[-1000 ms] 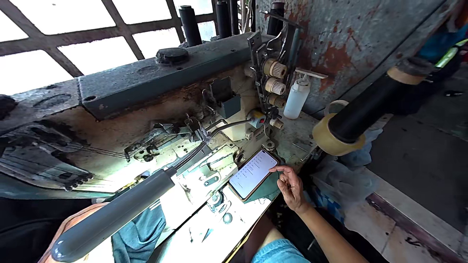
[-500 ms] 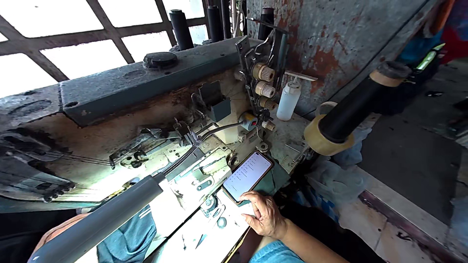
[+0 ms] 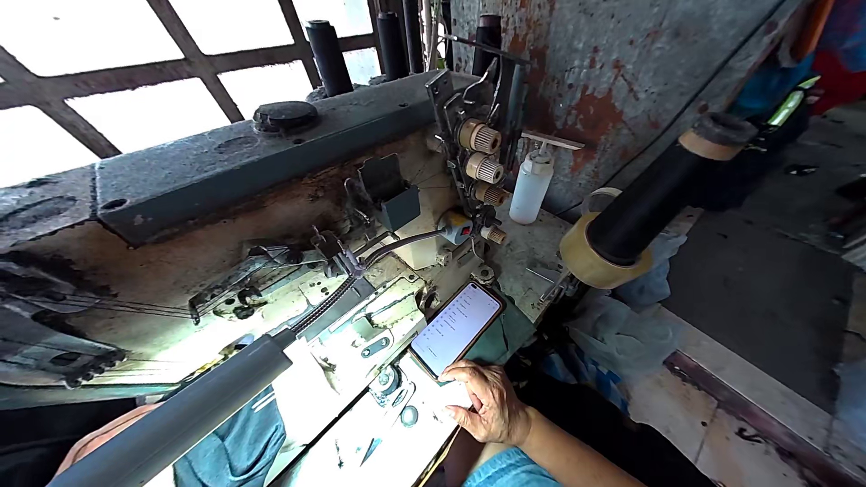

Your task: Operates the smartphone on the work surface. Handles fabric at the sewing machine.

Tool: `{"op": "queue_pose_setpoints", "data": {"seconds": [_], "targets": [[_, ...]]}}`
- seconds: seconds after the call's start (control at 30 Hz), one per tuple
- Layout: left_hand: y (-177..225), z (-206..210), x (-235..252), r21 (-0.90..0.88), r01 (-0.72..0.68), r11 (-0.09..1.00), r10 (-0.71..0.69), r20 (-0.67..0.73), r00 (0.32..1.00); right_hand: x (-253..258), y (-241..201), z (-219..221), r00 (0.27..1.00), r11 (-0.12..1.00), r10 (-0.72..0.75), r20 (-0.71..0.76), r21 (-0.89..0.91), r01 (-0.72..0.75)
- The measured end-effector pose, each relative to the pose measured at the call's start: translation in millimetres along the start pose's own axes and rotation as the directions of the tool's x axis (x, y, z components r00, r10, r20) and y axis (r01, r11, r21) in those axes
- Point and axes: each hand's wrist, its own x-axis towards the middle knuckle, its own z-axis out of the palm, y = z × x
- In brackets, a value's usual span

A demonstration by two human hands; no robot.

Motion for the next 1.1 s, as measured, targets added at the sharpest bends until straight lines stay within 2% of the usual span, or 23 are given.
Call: {"op": "queue_pose_setpoints", "data": {"seconds": [0.27,0.43,0.6,0.8,1.0,1.1], "targets": [[3.2,-1.7,2.1,-0.017,0.019,1.0,-0.019,0.0,1.0,0.6,-1.1,-0.2,1.0,1.0,-0.002,0.006,-0.01,0.002],[-17.4,0.8,0.4,-0.005,-0.085,0.996,0.085,-0.009,0.996,0.4,-0.6,0.7,1.0,1.0,0.001,0.006,0.0,-0.001],[0.9,-1.6,2.6,-0.038,-0.035,0.999,0.035,0.003,0.999,0.6,-0.3,0.7,1.0,1.0,-0.005,0.006,-0.014,0.005],[-22.2,0.5,1.4,-0.039,-0.115,0.993,0.115,0.001,0.993,1.0,-0.7,0.9,1.0,1.0,-0.007,0.006,-0.011,0.007],[-10.3,0.1,2.6,-0.041,-0.062,0.997,0.063,0.01,0.998,0.9,-0.5,0.8,1.0,1.0,-0.003,0.01,-0.019,0.003],[-7.2,-2.0,3.9,-0.035,-0.09,0.995,0.091,0.033,0.995,0.3,-0.5,1.2,1.0,1.0,0.003,0.011,-0.015,-0.003]]}}
